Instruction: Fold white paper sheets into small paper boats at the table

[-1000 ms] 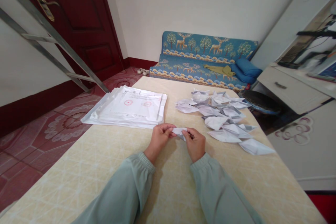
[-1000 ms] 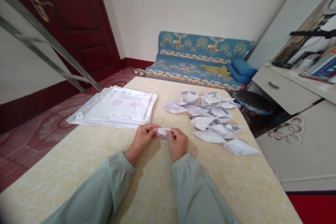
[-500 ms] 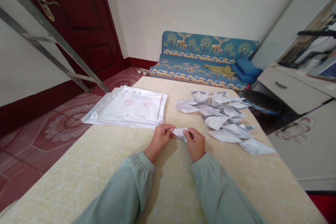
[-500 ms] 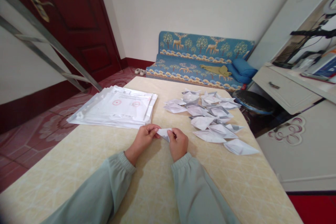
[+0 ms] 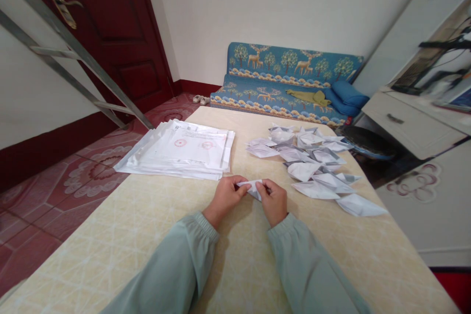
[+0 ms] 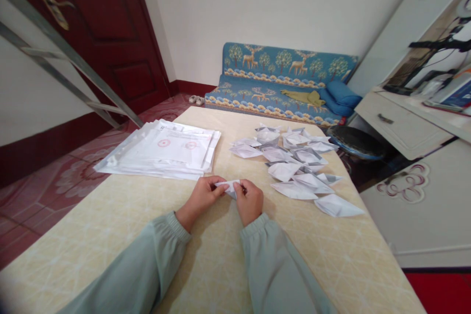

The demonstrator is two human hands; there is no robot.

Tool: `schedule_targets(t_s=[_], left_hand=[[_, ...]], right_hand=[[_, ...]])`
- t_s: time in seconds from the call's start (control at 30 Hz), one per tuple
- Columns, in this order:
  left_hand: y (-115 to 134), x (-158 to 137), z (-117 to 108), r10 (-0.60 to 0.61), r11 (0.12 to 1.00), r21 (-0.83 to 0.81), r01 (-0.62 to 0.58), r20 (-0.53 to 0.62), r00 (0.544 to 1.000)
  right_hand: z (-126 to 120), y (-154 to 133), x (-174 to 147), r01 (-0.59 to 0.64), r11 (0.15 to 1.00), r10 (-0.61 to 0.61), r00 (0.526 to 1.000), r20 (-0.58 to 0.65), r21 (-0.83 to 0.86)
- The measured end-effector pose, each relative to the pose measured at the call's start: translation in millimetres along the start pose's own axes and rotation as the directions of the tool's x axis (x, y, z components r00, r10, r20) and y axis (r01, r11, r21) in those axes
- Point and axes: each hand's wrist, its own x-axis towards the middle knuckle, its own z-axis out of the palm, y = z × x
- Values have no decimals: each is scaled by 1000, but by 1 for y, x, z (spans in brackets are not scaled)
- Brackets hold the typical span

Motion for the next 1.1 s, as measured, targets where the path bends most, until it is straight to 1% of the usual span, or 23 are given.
schedule_targets(t_s=[0.4, 0.63, 1.1], left_hand=[[-1, 2, 0, 13, 997, 75, -12, -5, 1000], [-2, 2, 0, 3, 997, 84, -2, -7, 1000], [-3, 2, 0, 25, 991, 134, -24, -4, 1000]], right_hand=[[1, 1, 1, -25, 1000, 25, 1000, 19, 10], [0, 1, 1, -29, 999, 29, 999, 18, 16], [0, 1, 2, -46, 999, 45, 998, 32, 11]])
